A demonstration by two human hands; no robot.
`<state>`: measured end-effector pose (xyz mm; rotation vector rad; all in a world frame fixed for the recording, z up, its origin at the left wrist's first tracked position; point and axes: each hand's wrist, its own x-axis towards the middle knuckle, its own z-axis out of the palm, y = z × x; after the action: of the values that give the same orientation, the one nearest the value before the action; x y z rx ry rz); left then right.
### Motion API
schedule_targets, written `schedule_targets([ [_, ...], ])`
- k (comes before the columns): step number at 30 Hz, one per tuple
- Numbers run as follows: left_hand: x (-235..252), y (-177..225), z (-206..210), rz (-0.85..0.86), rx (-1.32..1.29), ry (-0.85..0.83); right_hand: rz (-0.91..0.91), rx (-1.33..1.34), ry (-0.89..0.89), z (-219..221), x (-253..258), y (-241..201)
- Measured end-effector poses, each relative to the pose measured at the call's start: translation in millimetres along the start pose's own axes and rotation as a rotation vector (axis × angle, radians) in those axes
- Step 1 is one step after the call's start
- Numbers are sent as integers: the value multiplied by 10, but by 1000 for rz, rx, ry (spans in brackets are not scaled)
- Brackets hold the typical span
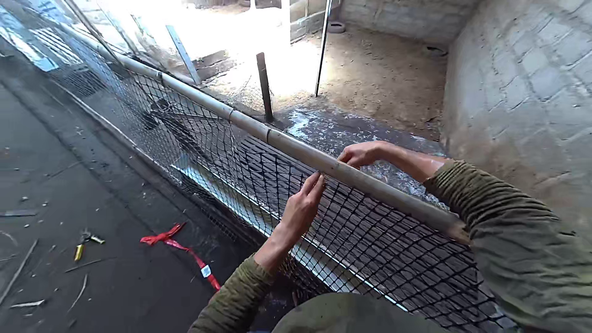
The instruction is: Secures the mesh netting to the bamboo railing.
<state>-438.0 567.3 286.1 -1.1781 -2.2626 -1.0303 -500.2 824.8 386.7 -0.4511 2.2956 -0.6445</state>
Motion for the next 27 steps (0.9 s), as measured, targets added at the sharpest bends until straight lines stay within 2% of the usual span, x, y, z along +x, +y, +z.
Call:
schedule_targets([
  [4,-97,53,-36,61,45,102,-65,59,-9,-71,23,138],
  [10,5,291,-157,-154,41,-147,-96,74,-4,-113,-36,81],
  [13,65,334,-241,-258,25,-131,-86,-14,39,-176,-68,141],
  [17,98,310,-386,-239,50,-47,-44,-88,229,-426,-254,392],
  [23,52,267,-301,-229,-14,-69,-30,14,145,-405,-359,403],
  [27,-95,318,-231,-309,-197,-206,63,-171,208,-424,-671,458],
])
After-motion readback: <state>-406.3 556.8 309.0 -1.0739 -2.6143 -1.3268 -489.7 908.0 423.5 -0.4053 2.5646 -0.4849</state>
